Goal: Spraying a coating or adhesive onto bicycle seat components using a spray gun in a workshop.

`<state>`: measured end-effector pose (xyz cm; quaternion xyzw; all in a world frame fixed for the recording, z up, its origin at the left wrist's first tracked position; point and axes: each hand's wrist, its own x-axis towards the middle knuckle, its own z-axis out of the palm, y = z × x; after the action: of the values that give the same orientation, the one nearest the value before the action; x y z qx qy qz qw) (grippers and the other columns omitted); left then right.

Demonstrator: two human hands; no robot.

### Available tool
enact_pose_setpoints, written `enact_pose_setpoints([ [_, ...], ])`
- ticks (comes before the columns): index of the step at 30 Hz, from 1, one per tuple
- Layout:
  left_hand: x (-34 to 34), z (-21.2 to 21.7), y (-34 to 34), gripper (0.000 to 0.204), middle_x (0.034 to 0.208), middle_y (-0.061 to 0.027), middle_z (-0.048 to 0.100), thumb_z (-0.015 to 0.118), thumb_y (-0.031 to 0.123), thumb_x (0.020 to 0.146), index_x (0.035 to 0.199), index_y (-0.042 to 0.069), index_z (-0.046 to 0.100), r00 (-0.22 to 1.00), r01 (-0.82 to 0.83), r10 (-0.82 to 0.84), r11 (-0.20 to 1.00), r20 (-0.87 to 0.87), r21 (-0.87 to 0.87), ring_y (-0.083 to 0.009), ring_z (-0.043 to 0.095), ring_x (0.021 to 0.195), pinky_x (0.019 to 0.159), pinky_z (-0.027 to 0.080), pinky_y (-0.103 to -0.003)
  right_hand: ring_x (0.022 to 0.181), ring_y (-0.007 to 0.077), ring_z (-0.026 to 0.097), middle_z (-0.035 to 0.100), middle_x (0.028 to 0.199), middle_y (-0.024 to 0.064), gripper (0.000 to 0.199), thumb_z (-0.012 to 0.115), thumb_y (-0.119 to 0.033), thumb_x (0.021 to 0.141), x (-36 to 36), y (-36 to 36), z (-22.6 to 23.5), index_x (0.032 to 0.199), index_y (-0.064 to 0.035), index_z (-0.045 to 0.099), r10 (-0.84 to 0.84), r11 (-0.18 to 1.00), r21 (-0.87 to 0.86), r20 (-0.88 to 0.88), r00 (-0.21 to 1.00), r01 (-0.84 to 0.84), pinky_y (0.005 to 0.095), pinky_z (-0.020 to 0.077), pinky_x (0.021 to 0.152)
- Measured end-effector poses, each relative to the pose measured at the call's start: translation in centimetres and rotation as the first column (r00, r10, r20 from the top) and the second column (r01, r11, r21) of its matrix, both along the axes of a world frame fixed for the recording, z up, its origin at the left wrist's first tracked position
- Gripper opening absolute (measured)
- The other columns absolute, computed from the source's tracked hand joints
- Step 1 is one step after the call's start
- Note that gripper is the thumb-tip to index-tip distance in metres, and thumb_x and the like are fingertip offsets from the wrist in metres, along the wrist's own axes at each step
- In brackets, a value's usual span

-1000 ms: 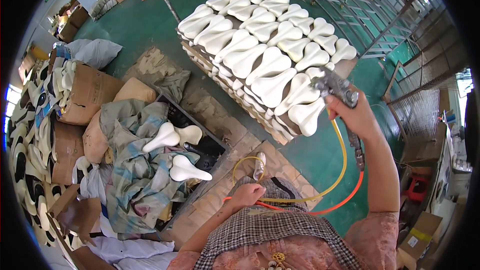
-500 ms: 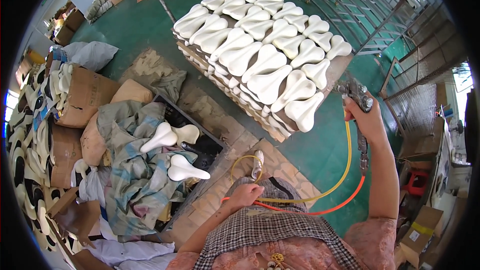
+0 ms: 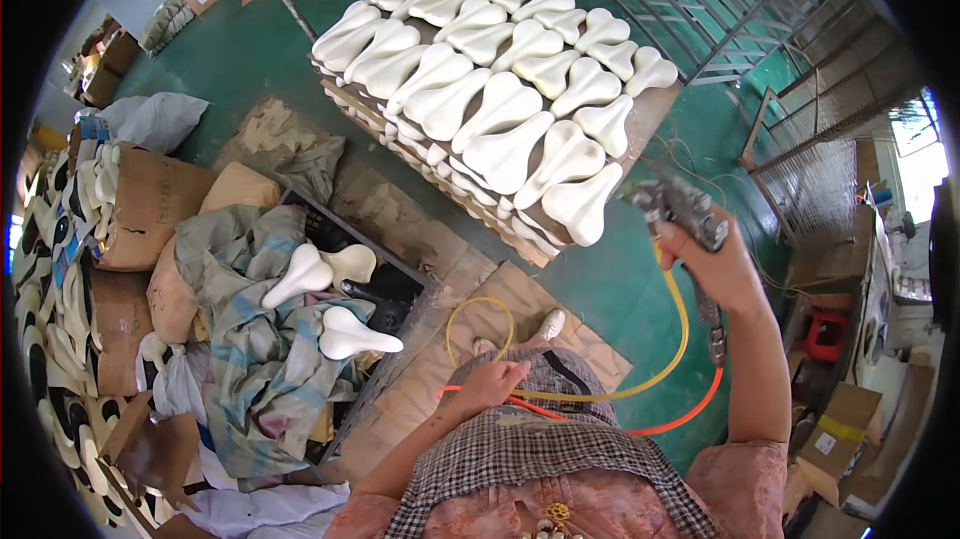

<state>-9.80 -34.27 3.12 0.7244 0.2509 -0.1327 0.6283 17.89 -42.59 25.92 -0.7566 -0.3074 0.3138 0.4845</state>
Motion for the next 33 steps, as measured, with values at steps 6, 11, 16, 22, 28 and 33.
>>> enact_pose_setpoints([
  [6,2.7,0.6,-1.5,0.038,0.071,-0.014,0.063,0.047,0.035,0.088,0.084,0.002,0.065,0.996,0.092,-0.092,0.992,-0.006,0.082,-0.0237,0.062,0.069,0.064,0.046,-0.032,0.058,0.0066,0.052,0.054,0.072,-0.0004,0.03,0.06,-0.01,0.083,1.2,0.5,0.0,0.109,0.0011,0.052,0.12,0.992,0.057,-0.126,0.985,-0.113,0.0216,0.043,0.052],
  [11,4.4,-0.5,-4.3,0.038,0.072,-0.0152,0.063,0.047,0.035,0.087,0.087,0.001,0.064,1.0,0.015,-0.012,0.994,-0.028,0.11,-0.0251,0.063,0.071,0.064,0.046,-0.033,0.057,0.0065,0.052,0.055,0.073,0.0001,0.032,0.061,-0.012,0.082,4.7,-2.1,-0.5,0.11,0.0017,0.052,0.076,0.997,0.032,-0.077,0.994,-0.074,0.0215,0.0428,0.052],
  [16,10.7,1.3,-8.0,0.039,0.072,-0.0151,0.063,0.048,0.036,0.087,0.089,0.0,0.063,0.993,0.07,-0.058,0.991,-0.103,0.114,-0.0258,0.062,0.069,0.063,0.046,-0.032,0.057,0.0069,0.052,0.056,0.076,0.0012,0.033,0.062,-0.013,0.082,10.4,-4.7,-0.8,0.109,0.0021,0.052,0.054,0.998,0.04,-0.014,0.998,-0.053,0.0209,0.0433,0.052],
  [22,22.0,-2.4,-12.8,0.042,0.072,-0.0145,0.062,0.045,0.04,0.087,0.086,0.001,0.061,0.995,0.096,-0.092,0.986,-0.038,0.135,-0.027,0.06,0.07,0.063,0.045,-0.037,0.067,0.0128,0.056,0.058,0.079,0.006,0.022,0.058,-0.013,0.084,18.9,-14.0,-0.6,0.101,0.0026,0.055,0.052,0.989,0.147,-0.136,0.989,-0.032,0.027,0.0469,0.064],
  [28,38.8,-10.3,-12.8,0.022,0.084,-0.0066,0.062,0.052,0.027,0.085,0.094,0.008,0.056,0.841,-0.481,0.489,0.48,-0.231,-0.733,-0.017,0.057,0.07,0.062,0.047,-0.031,0.076,0.0217,0.059,0.059,0.08,0.013,0.031,0.041,-0.025,0.091,25.1,-24.3,-4.2,0.095,0.0023,0.055,-0.409,0.828,0.225,-0.384,0.828,0.514,0.0337,0.046,0.074],
  [33,49.2,-22.3,-5.8,0.021,0.081,-0.011,0.053,0.041,0.022,0.087,0.09,0.002,0.047,0.091,-0.656,0.795,-0.405,-0.599,-0.637,-0.0253,0.053,0.068,0.061,0.048,-0.038,0.075,0.0211,0.059,0.06,0.081,0.0116,0.033,0.043,-0.028,0.091,30.8,-26.0,-6.4,0.097,0.0019,0.054,-0.509,0.811,0.122,-0.333,0.794,0.572,0.0325,0.0468,0.071],
])
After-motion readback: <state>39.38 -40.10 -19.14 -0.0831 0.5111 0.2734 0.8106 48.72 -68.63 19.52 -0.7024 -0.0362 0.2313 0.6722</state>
